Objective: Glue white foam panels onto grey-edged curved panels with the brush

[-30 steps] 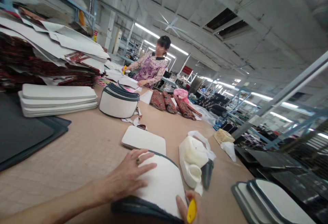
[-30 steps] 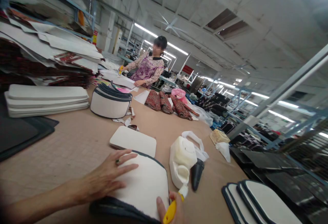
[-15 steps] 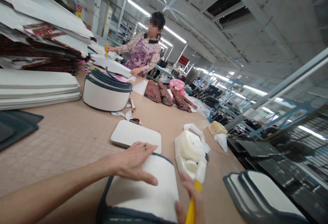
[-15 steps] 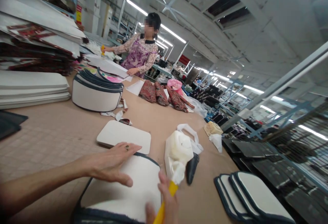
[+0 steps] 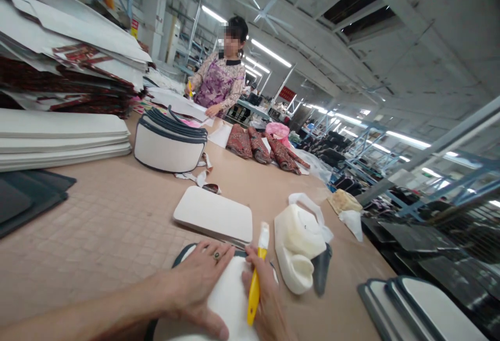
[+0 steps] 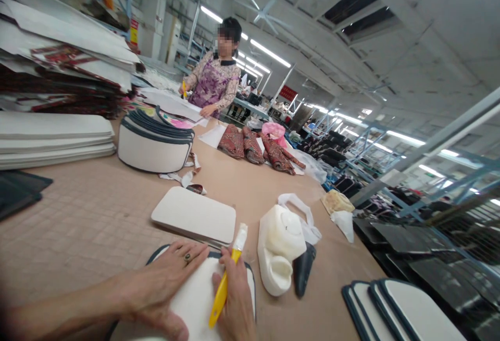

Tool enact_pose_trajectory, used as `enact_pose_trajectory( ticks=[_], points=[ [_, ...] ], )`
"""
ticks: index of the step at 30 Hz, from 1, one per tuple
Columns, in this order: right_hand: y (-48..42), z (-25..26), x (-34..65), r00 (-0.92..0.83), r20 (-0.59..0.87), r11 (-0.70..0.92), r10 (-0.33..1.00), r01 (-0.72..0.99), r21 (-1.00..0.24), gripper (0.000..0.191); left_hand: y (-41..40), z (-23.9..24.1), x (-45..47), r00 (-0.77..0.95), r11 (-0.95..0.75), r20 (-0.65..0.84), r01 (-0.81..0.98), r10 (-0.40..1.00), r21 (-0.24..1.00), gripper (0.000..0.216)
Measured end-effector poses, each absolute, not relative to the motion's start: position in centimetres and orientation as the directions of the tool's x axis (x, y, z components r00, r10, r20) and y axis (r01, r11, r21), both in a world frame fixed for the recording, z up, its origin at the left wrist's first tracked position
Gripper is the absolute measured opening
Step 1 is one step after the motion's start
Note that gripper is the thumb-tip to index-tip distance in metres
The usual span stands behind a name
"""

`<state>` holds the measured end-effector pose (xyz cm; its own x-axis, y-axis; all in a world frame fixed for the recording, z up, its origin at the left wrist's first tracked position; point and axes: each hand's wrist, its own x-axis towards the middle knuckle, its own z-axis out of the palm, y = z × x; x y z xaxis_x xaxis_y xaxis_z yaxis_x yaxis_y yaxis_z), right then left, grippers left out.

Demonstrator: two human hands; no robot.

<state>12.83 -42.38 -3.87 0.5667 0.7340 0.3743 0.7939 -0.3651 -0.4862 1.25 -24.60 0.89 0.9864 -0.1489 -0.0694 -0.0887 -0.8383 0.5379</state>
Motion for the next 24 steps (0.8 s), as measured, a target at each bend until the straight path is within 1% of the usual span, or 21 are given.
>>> enact_pose_trajectory(
  ticks=[4,5,7,9,10,12,15,17,18,20,21,22,24],
  points=[
    [-42.4,-6.5,13.3,0.47,0.399,-0.366,0.787,0.877,-0.311,0.03,-24.3,-1.4,2.3,0.988,-0.849,-0.054,-0.098,-0.148,0.52,0.109],
    [-42.5,-6.7,13.2,0.465,0.402,-0.373,0.789,0.882,-0.288,0.03,-23.9,-1.6,2.7,0.989,-0.839,-0.039,-0.102,-0.145,0.535,0.103],
    [-42.6,-6.6,13.1,0.482,0.402,-0.393,0.779,0.874,-0.287,0.03,-22.7,-1.5,3.6,0.99,-0.79,-0.065,-0.063,-0.129,0.609,0.078],
    [-42.6,-5.9,12.8,0.508,0.404,-0.404,0.761,0.858,-0.318,0.028,-21.2,-0.8,4.3,0.982,-0.736,-0.152,0.019,-0.114,0.677,0.052],
    [-42.5,-5.5,12.6,0.52,0.4,-0.407,0.754,0.849,-0.337,0.028,-20.5,-0.5,4.5,0.975,-0.719,-0.193,0.059,-0.106,0.693,0.044],
    [-42.0,-4.8,11.8,0.538,0.382,-0.408,0.751,0.834,-0.371,0.026,-19.1,0.1,4.5,0.968,-0.7,-0.227,0.09,-0.105,0.709,0.035],
    [-40.6,-4.4,10.1,0.533,0.379,-0.376,0.756,0.828,-0.415,0.022,-17.3,0.8,3.1,0.962,-0.684,-0.252,0.113,-0.107,0.721,0.033],
    [-39.3,-4.5,8.8,0.536,0.394,-0.36,0.747,0.823,-0.439,0.021,-17.0,1.4,1.4,0.966,-0.698,-0.254,0.145,-0.054,0.701,0.033],
    [-38.8,-4.7,8.2,0.539,0.401,-0.356,0.741,0.821,-0.445,0.023,-17.2,1.7,0.4,0.974,-0.712,-0.224,0.151,-0.009,0.686,0.034],
    [-38.0,-5.0,7.5,0.543,0.416,-0.352,0.729,0.82,-0.451,0.025,-18.5,2.4,-1.6,0.993,-0.755,-0.109,0.113,0.056,0.646,0.042],
    [-37.8,-5.3,7.3,0.542,0.428,-0.346,0.724,0.821,-0.454,0.025,-19.4,2.6,-2.6,0.997,-0.78,-0.039,0.072,0.06,0.621,0.048],
    [-37.8,-5.6,7.2,0.544,0.441,-0.343,0.714,0.82,-0.457,0.025,-20.4,2.7,-3.5,1.0,-0.804,0.003,0.022,0.03,0.594,0.052],
    [-37.9,-6.5,7.4,0.541,0.471,-0.336,0.697,0.827,-0.451,0.028,-22.2,2.4,-5.0,0.999,-0.814,-0.004,-0.032,-0.042,0.58,0.061]
  ],
)
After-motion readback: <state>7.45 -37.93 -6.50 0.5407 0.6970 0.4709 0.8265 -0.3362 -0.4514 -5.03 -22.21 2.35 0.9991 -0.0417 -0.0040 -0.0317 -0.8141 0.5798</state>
